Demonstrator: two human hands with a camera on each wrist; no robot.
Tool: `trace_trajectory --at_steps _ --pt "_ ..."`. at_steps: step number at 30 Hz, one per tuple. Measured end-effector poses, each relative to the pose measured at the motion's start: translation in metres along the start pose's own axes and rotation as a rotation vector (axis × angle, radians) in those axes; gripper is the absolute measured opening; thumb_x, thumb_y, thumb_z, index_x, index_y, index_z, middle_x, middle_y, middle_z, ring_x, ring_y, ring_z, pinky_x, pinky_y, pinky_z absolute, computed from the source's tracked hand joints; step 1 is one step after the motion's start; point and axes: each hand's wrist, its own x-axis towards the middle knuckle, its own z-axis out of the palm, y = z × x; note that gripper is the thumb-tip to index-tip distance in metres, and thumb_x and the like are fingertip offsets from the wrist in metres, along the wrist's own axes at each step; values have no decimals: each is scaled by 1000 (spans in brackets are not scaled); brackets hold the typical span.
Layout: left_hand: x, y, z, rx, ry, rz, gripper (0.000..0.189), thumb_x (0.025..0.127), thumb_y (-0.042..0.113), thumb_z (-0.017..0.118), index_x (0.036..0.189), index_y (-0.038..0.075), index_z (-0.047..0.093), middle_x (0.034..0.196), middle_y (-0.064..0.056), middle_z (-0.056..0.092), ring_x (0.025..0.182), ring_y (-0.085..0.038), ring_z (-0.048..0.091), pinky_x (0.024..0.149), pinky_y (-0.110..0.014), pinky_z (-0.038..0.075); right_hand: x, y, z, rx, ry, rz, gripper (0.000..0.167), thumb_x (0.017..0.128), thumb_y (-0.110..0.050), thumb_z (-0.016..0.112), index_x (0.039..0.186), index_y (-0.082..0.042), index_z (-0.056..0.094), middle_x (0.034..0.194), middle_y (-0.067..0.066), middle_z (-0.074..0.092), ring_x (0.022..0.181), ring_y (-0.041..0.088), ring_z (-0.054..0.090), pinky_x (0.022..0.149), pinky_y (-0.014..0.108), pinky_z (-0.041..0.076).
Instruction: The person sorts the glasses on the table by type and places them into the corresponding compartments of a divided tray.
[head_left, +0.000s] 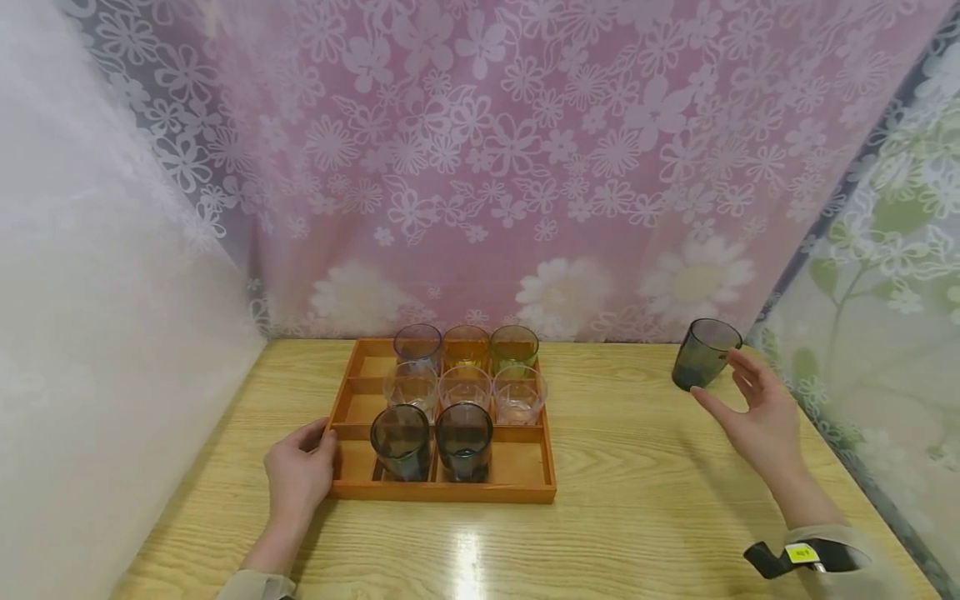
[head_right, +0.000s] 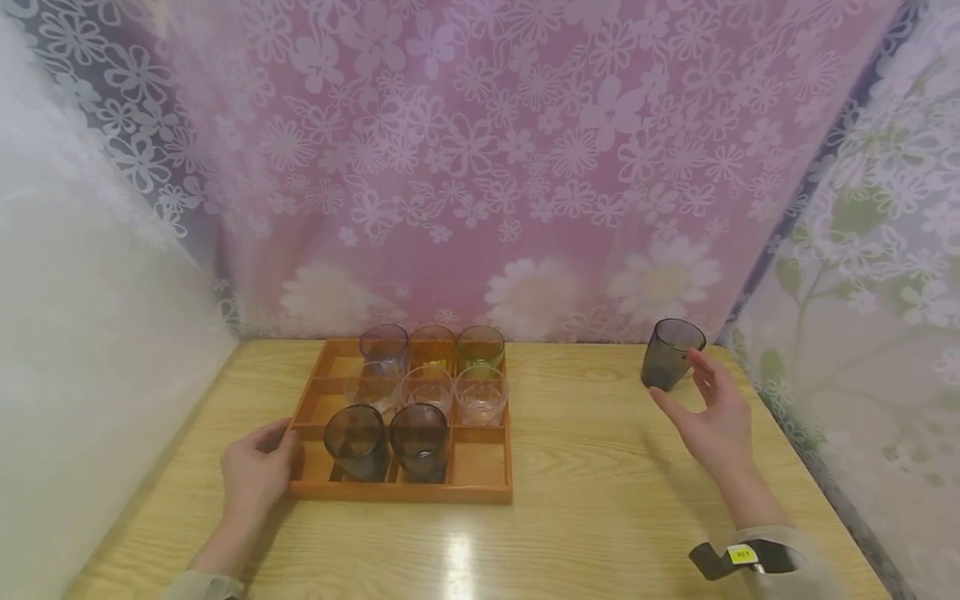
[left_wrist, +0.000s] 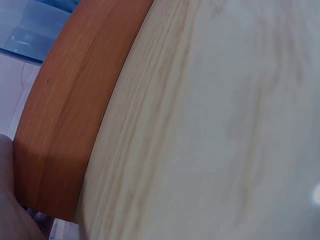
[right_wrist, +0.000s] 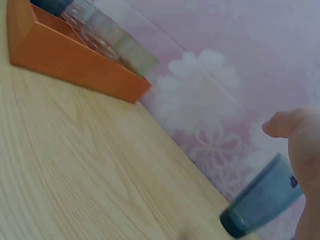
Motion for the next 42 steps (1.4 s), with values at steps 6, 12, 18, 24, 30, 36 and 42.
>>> trace_trajectory --at_steps 6,12,18,24,30,36,42 --pt "-1 0 -1 12 3 -1 23 97 6 72 117 -3 79 106 -20 78 99 -35 76 69 -3 43 10 18 -9 -5 23 112 80 95 -15 82 162 -5 38 160 16 43 145 10 44 106 8 34" --pt "0 -1 0 10 2 2 24 97 5 71 118 -3 79 106 -21 78 99 -35 76 70 -2 42 24 30 -12 -1 22 219 88 96 -28 81 166 -8 31 164 19 38 153 26 37 106 7 33" --pt "0 0 -2 21 11 8 23 97 6 72 117 -2 79 105 -19 78 97 -34 76 69 -2 42 46 41 -7 19 -43 256 98 97 -37 79 168 -5 20 168 25 29 155 40 28 121 30 29" --pt "0 1 -1 7 8 5 22 96 5 73 116 -3 80 105 -19 78 97 -34 76 70 -3 43 66 49 -3 62 -134 313 107 98 -41 77 169 -3 7 172 28 14 155 48 19 121 57 27" --pt "0 0 0 -14 10 28 20 95 2 73 114 -4 80 103 -20 78 96 -35 76 70 -3 43 81 53 7 66 -172 343 109 96 -45 79 171 -9 8 171 24 21 154 43 25 117 54 35" --pt "0 -3 2 -12 6 24 20 96 3 73 114 -3 80 103 -18 79 96 -34 76 71 -5 45 85 60 18 80 -112 365 102 93 -42 82 169 -11 22 158 14 40 144 34 39 99 22 48" --pt "3 -5 1 -17 3 8 21 97 4 72 115 -2 80 105 -18 79 97 -33 76 71 -5 46 86 65 24 92 -72 360 90 90 -40 86 162 -10 39 141 -2 50 128 22 46 82 11 48"
